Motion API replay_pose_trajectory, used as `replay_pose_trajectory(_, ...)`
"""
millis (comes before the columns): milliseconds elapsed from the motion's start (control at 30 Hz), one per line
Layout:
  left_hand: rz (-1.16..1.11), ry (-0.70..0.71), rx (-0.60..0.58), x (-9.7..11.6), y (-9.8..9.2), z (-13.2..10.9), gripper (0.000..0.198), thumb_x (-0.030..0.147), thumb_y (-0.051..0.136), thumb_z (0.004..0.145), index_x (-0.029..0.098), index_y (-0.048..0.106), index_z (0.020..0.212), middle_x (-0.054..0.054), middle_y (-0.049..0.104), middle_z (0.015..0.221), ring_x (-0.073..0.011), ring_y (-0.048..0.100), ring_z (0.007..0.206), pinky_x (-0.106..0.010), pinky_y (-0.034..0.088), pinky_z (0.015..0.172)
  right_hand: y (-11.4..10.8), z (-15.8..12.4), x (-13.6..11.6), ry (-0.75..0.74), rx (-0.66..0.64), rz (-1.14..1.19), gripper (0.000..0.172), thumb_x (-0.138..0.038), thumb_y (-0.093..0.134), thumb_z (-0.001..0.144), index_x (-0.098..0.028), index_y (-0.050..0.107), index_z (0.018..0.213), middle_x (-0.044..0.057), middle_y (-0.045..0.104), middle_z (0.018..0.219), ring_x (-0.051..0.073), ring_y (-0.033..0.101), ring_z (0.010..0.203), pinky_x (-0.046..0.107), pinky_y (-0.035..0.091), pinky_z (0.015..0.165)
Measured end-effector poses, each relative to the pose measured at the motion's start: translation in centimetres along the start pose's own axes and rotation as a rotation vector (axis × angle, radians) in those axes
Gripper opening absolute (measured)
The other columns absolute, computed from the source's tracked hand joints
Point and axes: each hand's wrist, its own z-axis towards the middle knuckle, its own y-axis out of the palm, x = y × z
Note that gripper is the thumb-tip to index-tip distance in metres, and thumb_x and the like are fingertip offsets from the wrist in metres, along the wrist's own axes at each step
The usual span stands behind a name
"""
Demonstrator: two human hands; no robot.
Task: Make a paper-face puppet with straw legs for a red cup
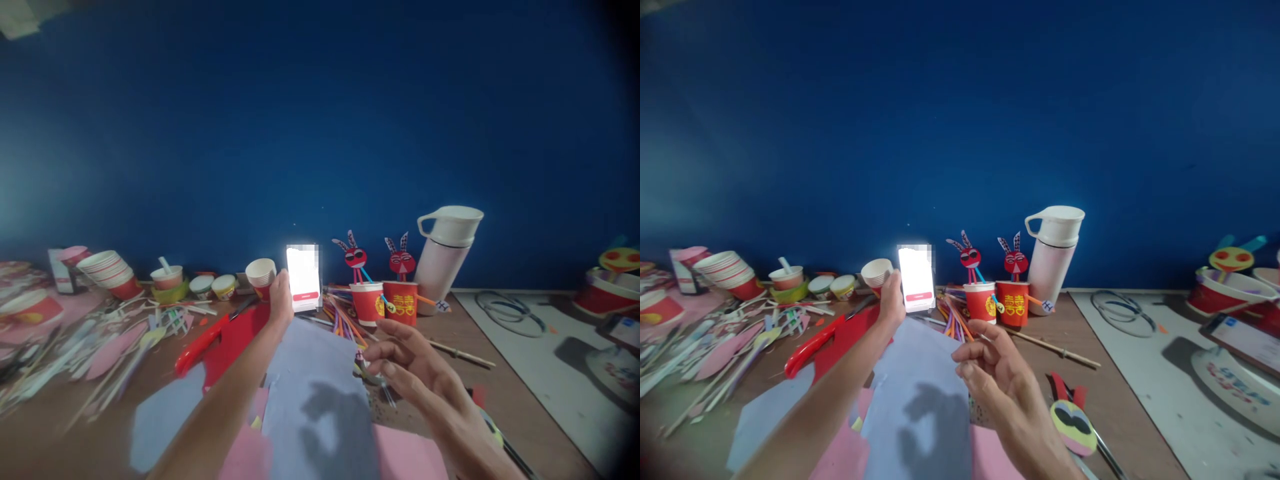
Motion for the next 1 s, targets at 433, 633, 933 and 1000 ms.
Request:
replay_pose_trajectory(433,-0.027,-0.078,-0.066,-1.7,0.0,1.6,0.029,0.035,0.053,0.089,0.014,0.056,0.11,-0.007,0.061,0.106,-0.0186,0.061,0.088,-0.037,0.053,0.075,-0.4,0.6,0.7,0.035,-0.024,0.016,0.041,-0.045,0.061,0.081,-0.027,0.046,0.115,0.003,0.064,0.088,0.017,0.056,0.078,0.027,0.043,0.063)
replay_pose_trajectory(633,-0.065,-0.089,-0.094,-2.3,-0.4,1.9,0.03,0.035,0.053,0.089,0.014,0.056,0.111,-0.008,0.06,0.108,-0.0191,0.061,0.09,-0.039,0.052,0.077,-0.4,0.7,0.9,0.011,-0.056,0.008,0.04,-0.043,0.059,0.082,-0.027,0.046,0.116,0.003,0.064,0.088,0.017,0.057,0.078,0.028,0.044,0.065)
replay_pose_trajectory(933,-0.066,-0.11,-0.105,-2.5,-0.8,2.5,0.03,0.035,0.053,0.089,0.014,0.056,0.111,-0.008,0.06,0.108,-0.0189,0.061,0.089,-0.038,0.053,0.076,-0.4,0.7,0.7,0.054,-0.083,-0.006,0.043,-0.043,0.058,0.083,-0.025,0.042,0.118,0.004,0.063,0.089,0.019,0.056,0.079,0.031,0.044,0.069)
replay_pose_trajectory(1000,-0.043,-0.109,-0.088,-2.5,-0.9,2.7,0.03,0.035,0.053,0.089,0.014,0.056,0.111,-0.008,0.06,0.108,-0.0192,0.061,0.09,-0.038,0.053,0.076,-0.3,0.6,0.7,0.044,-0.086,-0.01,0.044,-0.044,0.058,0.082,-0.025,0.042,0.119,0.003,0.063,0.089,0.018,0.056,0.079,0.032,0.043,0.071)
